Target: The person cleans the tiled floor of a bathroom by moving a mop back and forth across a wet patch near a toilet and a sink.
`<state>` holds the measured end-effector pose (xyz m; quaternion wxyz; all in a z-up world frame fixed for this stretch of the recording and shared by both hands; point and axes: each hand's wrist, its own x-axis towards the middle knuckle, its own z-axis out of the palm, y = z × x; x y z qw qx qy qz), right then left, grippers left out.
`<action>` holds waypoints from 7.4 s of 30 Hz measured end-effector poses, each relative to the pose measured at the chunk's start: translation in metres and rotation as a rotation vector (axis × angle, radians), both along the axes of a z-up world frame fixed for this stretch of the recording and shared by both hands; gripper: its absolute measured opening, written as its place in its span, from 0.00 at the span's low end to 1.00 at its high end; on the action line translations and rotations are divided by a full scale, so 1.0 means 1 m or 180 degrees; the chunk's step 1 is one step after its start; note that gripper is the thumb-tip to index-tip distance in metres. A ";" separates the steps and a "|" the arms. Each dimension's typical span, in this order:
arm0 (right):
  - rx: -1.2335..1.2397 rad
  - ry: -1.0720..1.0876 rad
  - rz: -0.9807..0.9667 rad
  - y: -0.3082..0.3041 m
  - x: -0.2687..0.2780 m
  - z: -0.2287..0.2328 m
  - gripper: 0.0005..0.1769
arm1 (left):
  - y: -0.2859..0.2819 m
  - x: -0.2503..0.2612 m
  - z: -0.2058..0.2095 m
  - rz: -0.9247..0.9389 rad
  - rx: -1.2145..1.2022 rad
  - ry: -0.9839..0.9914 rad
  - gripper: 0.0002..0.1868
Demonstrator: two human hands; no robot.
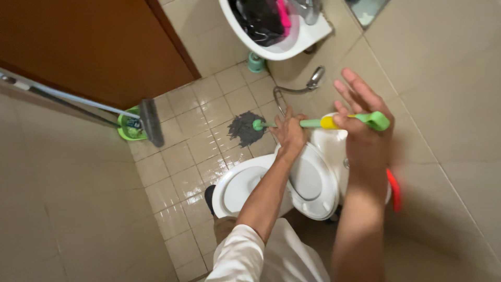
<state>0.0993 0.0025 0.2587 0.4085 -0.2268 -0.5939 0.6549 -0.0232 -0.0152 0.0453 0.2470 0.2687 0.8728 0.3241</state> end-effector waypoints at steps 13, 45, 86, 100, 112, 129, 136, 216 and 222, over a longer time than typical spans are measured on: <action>-0.0596 0.0750 0.1272 -0.036 -0.085 -0.069 0.42 | -0.125 -0.094 -0.041 0.0845 -0.0368 0.0007 0.23; -0.0594 0.0422 0.0715 -0.069 -0.066 -0.011 0.45 | -0.119 -0.077 -0.040 0.0548 -0.0312 -0.0066 0.26; -0.0276 0.0502 0.0872 -0.020 -0.059 -0.013 0.52 | -0.074 -0.066 -0.009 0.0001 -0.0301 0.0313 0.23; -0.1002 0.0257 0.2123 -0.142 -0.179 -0.071 0.51 | -0.276 -0.165 -0.050 0.1162 -0.0895 0.0134 0.20; -0.0602 0.0112 0.2752 -0.207 -0.189 -0.054 0.38 | -0.338 -0.171 -0.059 0.1920 -0.0846 0.0243 0.25; 0.0431 -0.0364 0.2089 -0.107 -0.081 0.024 0.32 | -0.162 -0.092 -0.052 0.1202 0.0138 0.0254 0.28; 0.1206 -0.0827 0.1731 -0.098 -0.062 0.016 0.32 | -0.113 -0.074 -0.092 0.0796 0.0665 0.0224 0.26; 0.1296 -0.1038 0.0971 -0.096 -0.095 -0.054 0.24 | -0.120 -0.108 0.028 0.0507 0.0104 0.0111 0.25; 0.1189 -0.1045 0.1094 -0.094 -0.115 -0.090 0.25 | -0.117 -0.131 0.004 0.0629 -0.0059 0.0002 0.20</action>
